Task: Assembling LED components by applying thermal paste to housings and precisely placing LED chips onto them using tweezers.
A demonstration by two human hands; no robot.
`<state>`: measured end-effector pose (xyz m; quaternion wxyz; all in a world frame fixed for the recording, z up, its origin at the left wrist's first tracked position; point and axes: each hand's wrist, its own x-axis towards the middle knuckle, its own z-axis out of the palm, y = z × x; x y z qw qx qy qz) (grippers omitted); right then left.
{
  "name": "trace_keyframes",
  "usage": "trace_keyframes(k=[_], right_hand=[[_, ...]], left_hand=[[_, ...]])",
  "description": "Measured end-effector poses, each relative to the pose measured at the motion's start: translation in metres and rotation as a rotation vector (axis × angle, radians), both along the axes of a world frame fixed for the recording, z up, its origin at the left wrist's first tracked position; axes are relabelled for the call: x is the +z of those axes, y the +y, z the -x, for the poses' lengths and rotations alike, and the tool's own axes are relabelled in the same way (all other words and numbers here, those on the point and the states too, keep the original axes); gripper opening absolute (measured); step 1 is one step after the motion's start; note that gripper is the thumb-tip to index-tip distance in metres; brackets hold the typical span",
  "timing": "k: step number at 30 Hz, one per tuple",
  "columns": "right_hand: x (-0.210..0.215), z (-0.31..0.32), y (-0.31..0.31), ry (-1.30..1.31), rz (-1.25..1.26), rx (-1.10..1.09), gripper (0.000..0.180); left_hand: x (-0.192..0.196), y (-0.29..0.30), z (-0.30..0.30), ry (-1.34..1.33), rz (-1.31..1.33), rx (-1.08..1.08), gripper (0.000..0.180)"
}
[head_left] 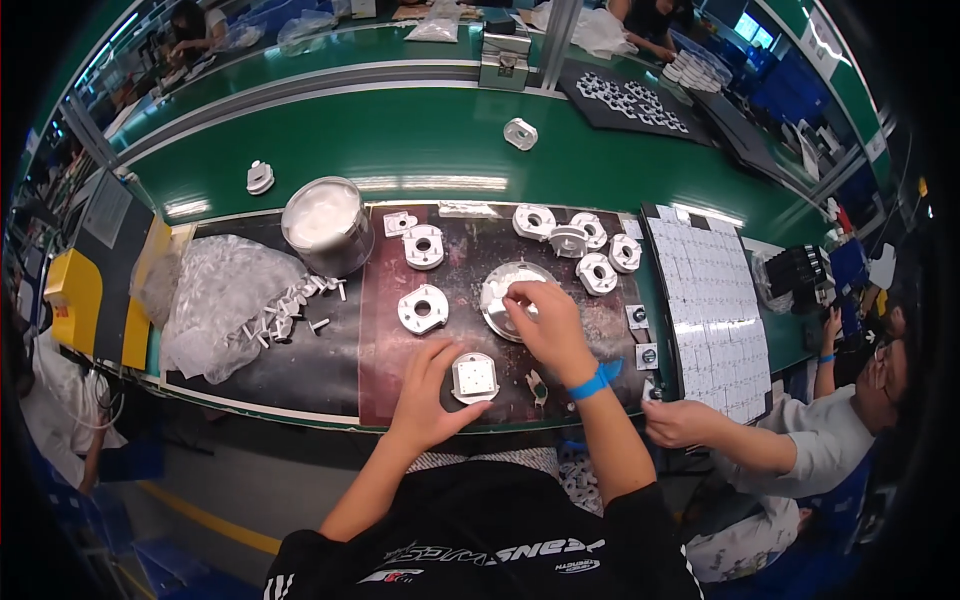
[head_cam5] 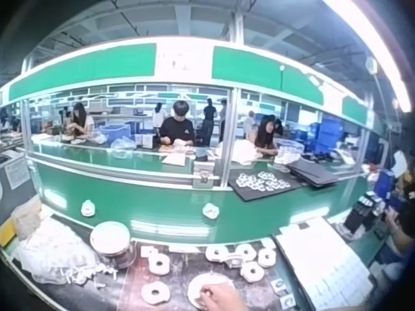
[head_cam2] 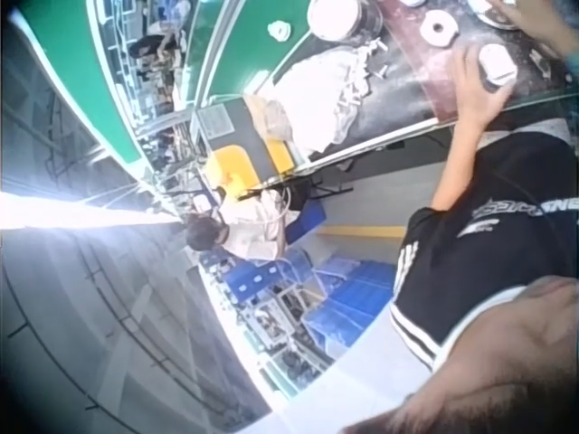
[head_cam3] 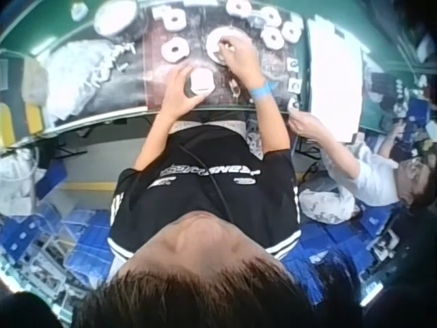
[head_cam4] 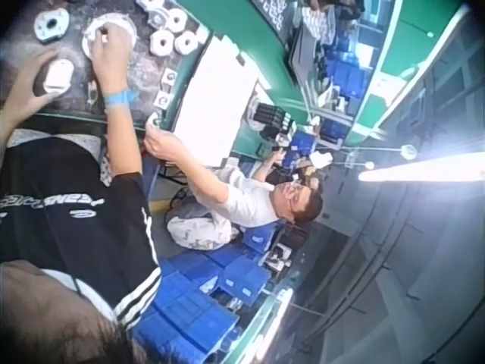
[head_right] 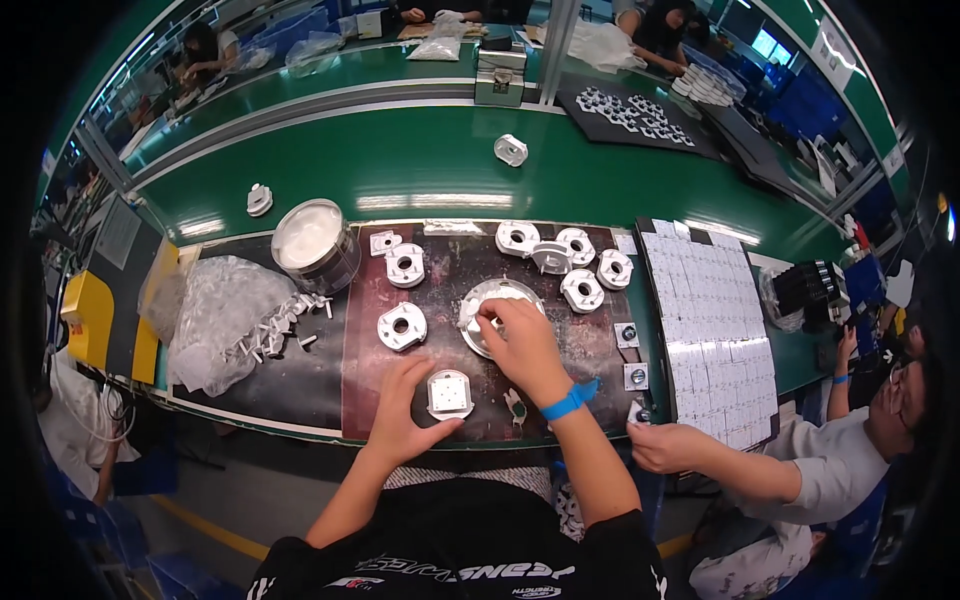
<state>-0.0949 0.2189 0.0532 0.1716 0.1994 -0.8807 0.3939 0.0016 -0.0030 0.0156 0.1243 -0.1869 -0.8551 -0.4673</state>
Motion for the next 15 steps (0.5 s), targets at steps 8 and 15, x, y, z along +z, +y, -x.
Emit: trace_keyframes(k=[8,15], right_hand=[[-0.019,0.023,-0.006,0.081,-0.324,0.027,0.009],[-0.012,0.020,-0.005,0.080,-0.296,-0.014,0.008]], left_hand=[[-0.002,0.000,0.004,0.004,0.014,-0.040,0.085],[0.005,0.001,0.007,-0.015,0.020,-0.068,0.082]])
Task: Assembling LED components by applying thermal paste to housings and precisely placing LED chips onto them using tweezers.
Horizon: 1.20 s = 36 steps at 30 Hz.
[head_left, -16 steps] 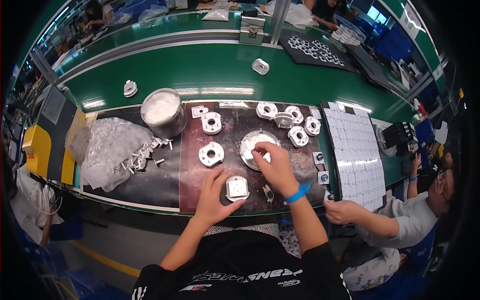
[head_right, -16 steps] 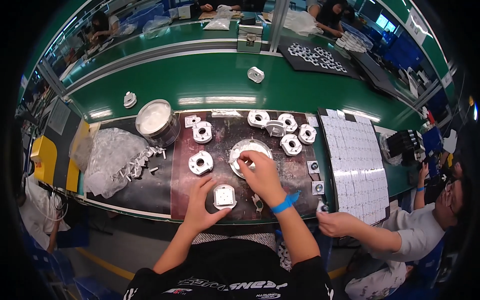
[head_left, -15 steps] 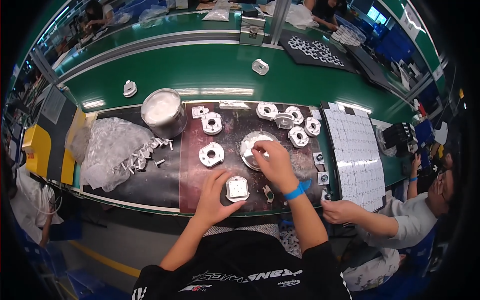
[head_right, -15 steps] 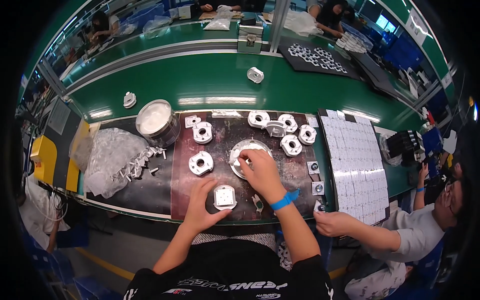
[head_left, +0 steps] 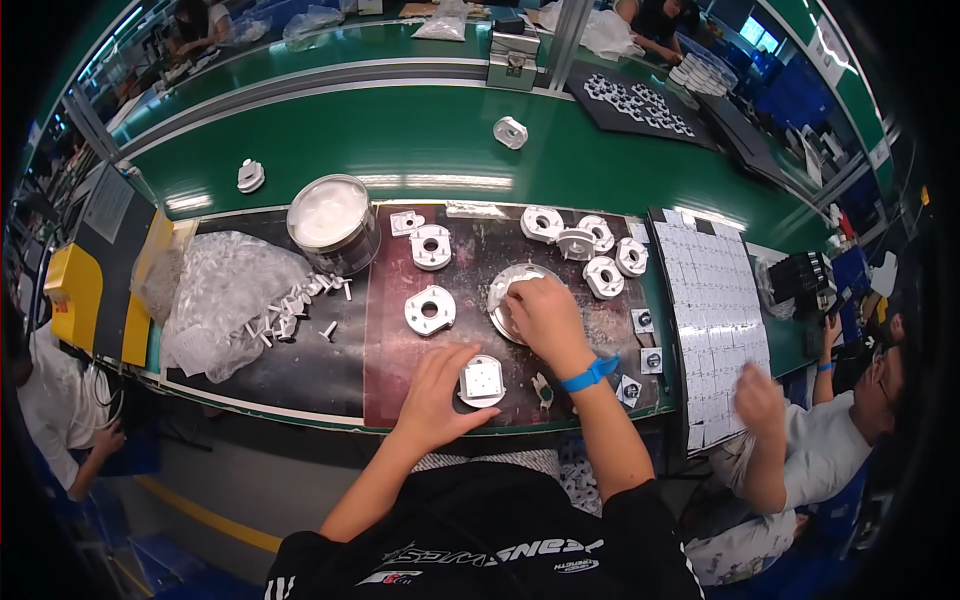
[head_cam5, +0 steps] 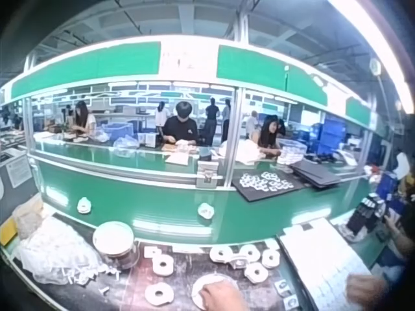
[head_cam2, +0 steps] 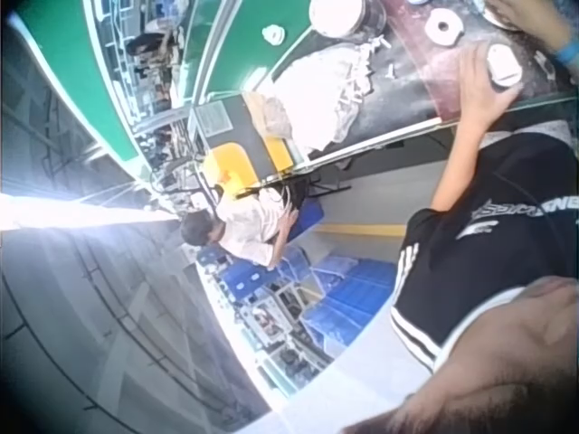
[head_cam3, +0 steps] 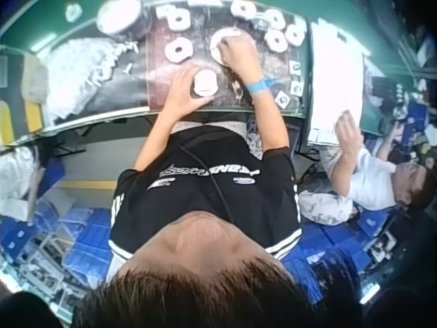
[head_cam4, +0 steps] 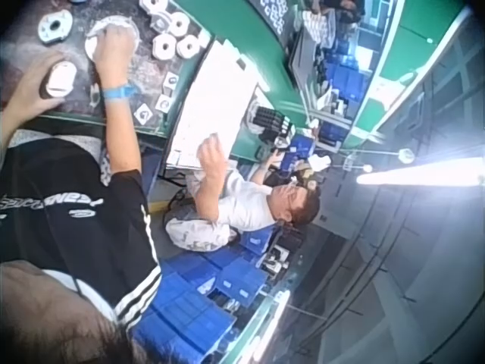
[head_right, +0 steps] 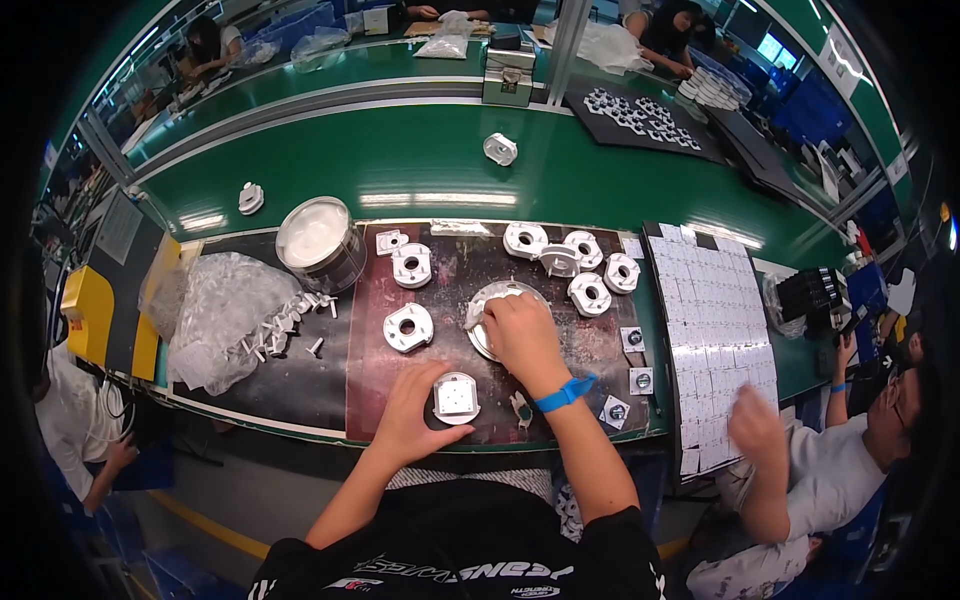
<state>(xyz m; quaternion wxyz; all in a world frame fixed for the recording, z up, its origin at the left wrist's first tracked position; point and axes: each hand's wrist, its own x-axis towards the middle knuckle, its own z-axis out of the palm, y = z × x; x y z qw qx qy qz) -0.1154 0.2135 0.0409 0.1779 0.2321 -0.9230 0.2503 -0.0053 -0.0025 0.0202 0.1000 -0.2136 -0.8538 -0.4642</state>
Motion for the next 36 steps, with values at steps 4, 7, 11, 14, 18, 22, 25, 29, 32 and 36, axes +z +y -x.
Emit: trace_keyframes(k=[4,7,11,14,18,22,25,29,32,36], right_hand=[[0.003,-0.009,0.005,-0.149,0.195,-0.003,0.015],[0.010,-0.025,0.007,-0.819,1.045,0.140,0.035],[0.020,-0.046,0.011,-1.010,1.280,0.148,0.040],[0.013,-0.057,0.014,-1.066,1.390,0.179,0.039],[0.002,-0.065,0.010,-1.044,1.531,0.302,0.033],[0.002,-0.070,0.001,-1.058,1.509,0.224,0.030],[0.002,-0.076,-0.009,-1.035,1.384,0.167,0.029],[-0.002,-0.078,-0.017,-1.030,1.333,0.132,0.028],[-0.007,-0.078,-0.019,-1.034,1.315,0.133,0.027],[-0.008,-0.077,-0.020,-1.031,1.278,0.121,0.026]], left_hand=[[-0.007,0.001,-0.002,-0.026,0.037,0.006,0.081],[-0.011,0.000,-0.003,-0.075,0.022,0.021,0.080],[-0.014,-0.003,-0.005,-0.033,-0.066,-0.040,0.066],[-0.012,-0.004,-0.006,0.047,-0.065,-0.122,0.056],[-0.018,-0.005,-0.009,0.030,-0.232,-0.217,0.055],[-0.015,-0.009,-0.007,0.025,-0.276,-0.259,0.058],[-0.018,-0.011,-0.008,0.005,-0.347,-0.297,0.060],[-0.021,-0.015,-0.009,-0.040,-0.360,-0.296,0.061],[-0.022,-0.015,-0.009,-0.053,-0.367,-0.291,0.060],[-0.024,-0.016,-0.010,-0.053,-0.353,-0.272,0.062]])
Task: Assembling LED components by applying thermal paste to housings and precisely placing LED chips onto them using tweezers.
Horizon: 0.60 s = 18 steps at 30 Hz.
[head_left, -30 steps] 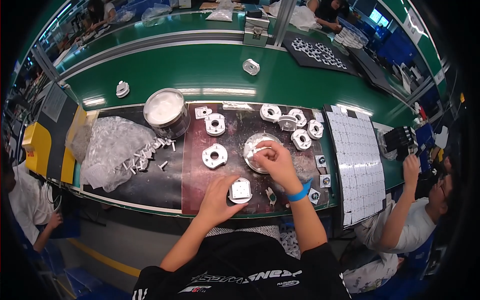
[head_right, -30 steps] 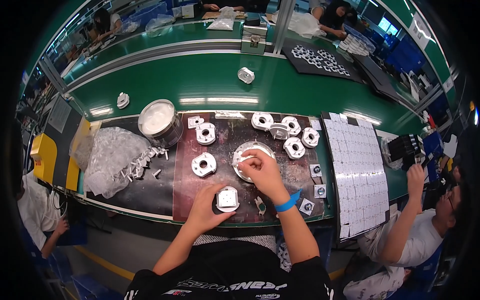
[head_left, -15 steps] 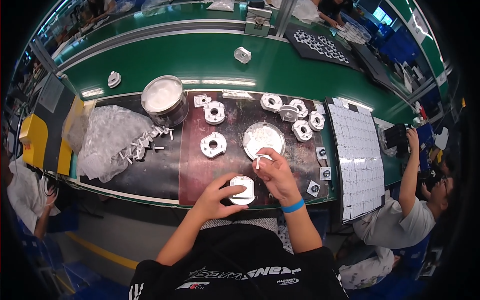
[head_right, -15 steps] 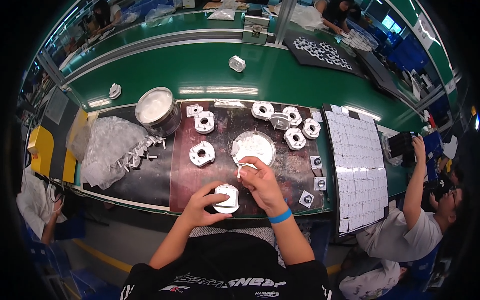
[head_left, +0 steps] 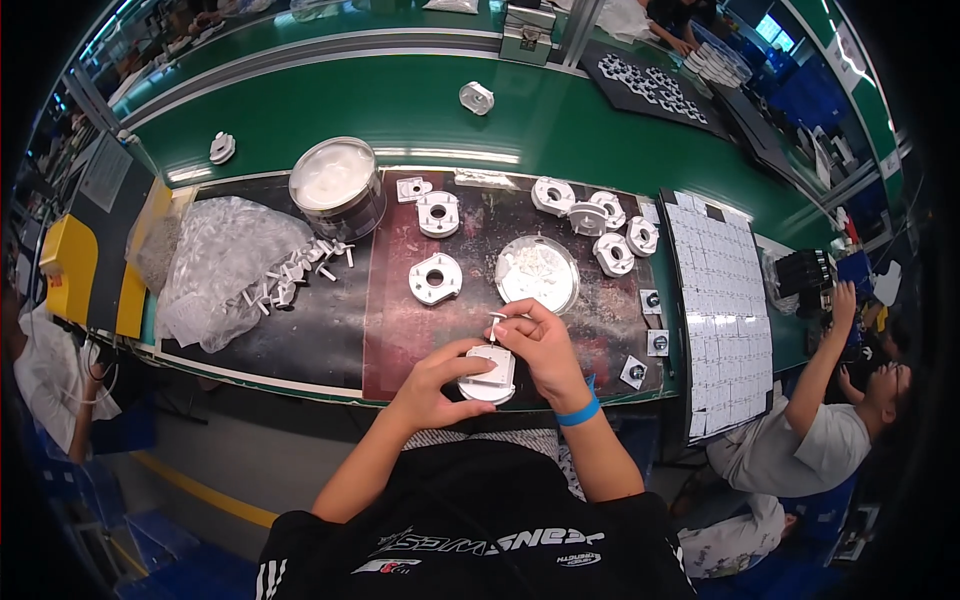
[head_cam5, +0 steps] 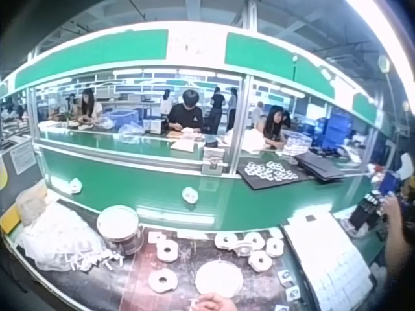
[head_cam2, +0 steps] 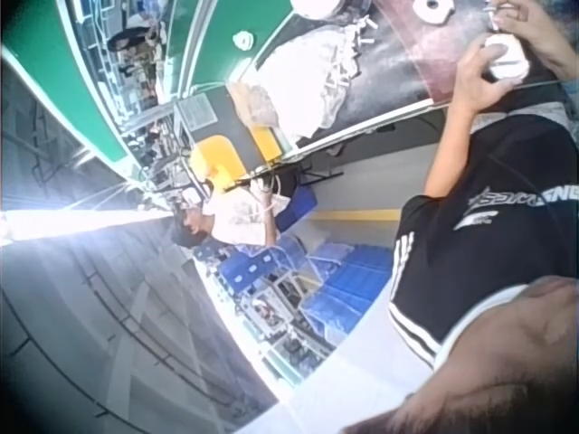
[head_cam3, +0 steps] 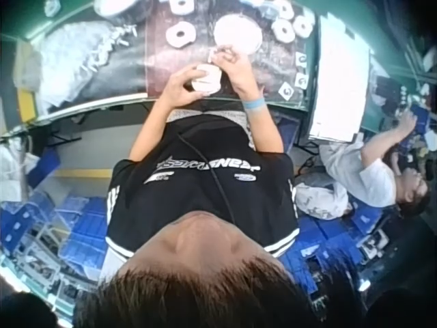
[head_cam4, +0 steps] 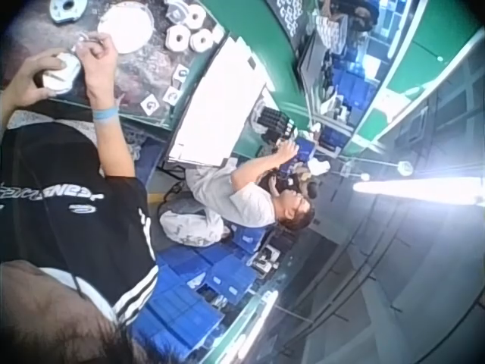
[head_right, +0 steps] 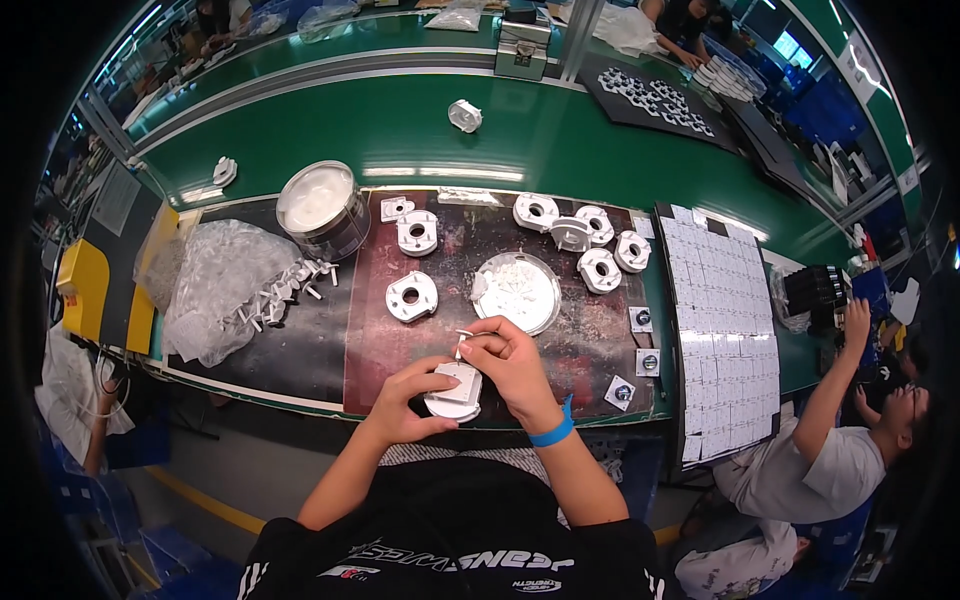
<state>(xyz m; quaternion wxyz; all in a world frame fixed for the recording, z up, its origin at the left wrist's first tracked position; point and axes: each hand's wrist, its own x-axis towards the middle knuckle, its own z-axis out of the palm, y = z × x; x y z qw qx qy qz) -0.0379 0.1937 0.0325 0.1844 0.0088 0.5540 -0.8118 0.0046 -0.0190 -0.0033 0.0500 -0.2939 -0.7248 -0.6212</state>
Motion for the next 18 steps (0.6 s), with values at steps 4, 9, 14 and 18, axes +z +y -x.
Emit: trace_keyframes(k=[4,9,14,18], right_hand=[[0.0023,-0.0012,-0.0004,0.002,-0.006,0.002,0.026],[0.0046,-0.0008,-0.0012,-0.002,0.001,0.013,0.026],[0.0022,0.0016,0.0004,0.008,0.003,0.010,0.027],[0.0046,0.0017,0.0011,0.003,-0.004,0.017,0.026]], left_hand=[[-0.0018,0.0000,0.0001,-0.043,-0.024,-0.003,0.061],[-0.0016,-0.0006,0.0003,-0.054,-0.012,-0.001,0.060],[-0.0008,-0.0008,0.0008,-0.059,-0.029,-0.001,0.060],[0.0016,-0.0012,0.0021,-0.061,-0.046,-0.008,0.059]])
